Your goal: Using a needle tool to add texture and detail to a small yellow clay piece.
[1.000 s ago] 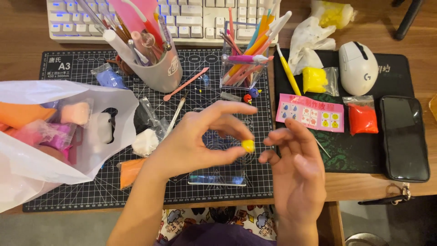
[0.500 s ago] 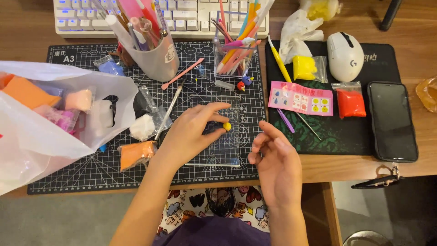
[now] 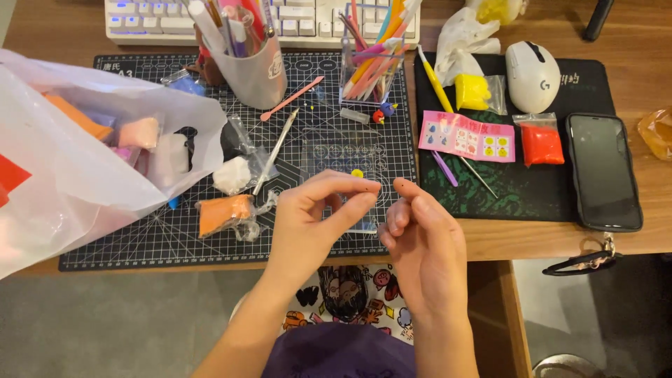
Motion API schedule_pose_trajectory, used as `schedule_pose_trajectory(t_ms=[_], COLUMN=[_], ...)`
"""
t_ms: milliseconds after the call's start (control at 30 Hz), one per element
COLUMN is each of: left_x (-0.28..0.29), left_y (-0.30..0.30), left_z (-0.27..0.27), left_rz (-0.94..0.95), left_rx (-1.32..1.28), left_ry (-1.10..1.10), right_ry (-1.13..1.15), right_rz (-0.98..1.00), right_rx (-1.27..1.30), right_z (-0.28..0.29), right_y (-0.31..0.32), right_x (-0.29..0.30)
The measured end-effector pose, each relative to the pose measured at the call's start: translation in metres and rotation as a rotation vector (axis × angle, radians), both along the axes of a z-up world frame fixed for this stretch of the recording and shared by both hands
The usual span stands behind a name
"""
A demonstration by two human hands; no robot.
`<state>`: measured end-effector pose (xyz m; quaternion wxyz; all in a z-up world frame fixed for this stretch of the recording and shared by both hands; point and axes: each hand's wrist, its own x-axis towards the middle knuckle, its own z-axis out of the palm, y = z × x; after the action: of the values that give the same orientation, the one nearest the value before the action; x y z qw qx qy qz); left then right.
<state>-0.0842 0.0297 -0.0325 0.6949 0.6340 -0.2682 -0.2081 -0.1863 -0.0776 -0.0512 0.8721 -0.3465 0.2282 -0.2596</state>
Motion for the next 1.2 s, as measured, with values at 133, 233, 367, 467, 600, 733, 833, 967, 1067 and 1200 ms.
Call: schedule_pose_trajectory(t_ms=[133, 233, 367, 467, 600, 733, 833, 967, 1067, 1200], left_x=[-0.008, -0.010, -0.010, -0.010, -0.009, -0.006, -0.006, -0.003, 0.000, 0.009], left_y=[0.006, 0.010, 0.013, 0.015, 0.016, 0.014, 0.013, 0.013, 0.016, 0.034], left_z=[0.004, 0.008, 0.009, 0.009, 0.008, 0.002, -0.005, -0.008, -0.007, -0.016], left_rz=[0.008, 0.003, 0.015, 0.016, 0.009, 0.037, 0.064, 0.076, 0.095, 0.108], left_rx=[-0.040, -0.058, -0.051, -0.041, -0.062, -0.058, -0.048, -0.060, -0.057, -0.106], left_ry=[0.081, 0.083, 0.052, 0.033, 0.033, 0.058, -0.011, -0.030, -0.034, -0.053], right_ry=[-0.010, -0.049, -0.047, -0.039, -0.004, 0.010, 0.025, 0.061, 0.073, 0.111], right_rz=[-0.003, -0.019, -0.050, -0.064, -0.085, -0.088, -0.091, -0.096, -0.105, -0.135], right_rx=[-0.030, -0.077, -0.113, -0.129, -0.144, -0.141, -0.153, -0.156, -0.168, -0.354], right_z=[0.006, 0.009, 0.010, 0.004, 0.001, -0.002, -0.003, -0.006, -0.008, -0.018], right_y=[0.009, 0.015, 0.019, 0.020, 0.020, 0.019, 0.019, 0.017, 0.015, 0.011], right_x=[-0.006, -0.008, -0.008, -0.007, -0.005, -0.002, -0.002, 0.000, 0.002, 0.011])
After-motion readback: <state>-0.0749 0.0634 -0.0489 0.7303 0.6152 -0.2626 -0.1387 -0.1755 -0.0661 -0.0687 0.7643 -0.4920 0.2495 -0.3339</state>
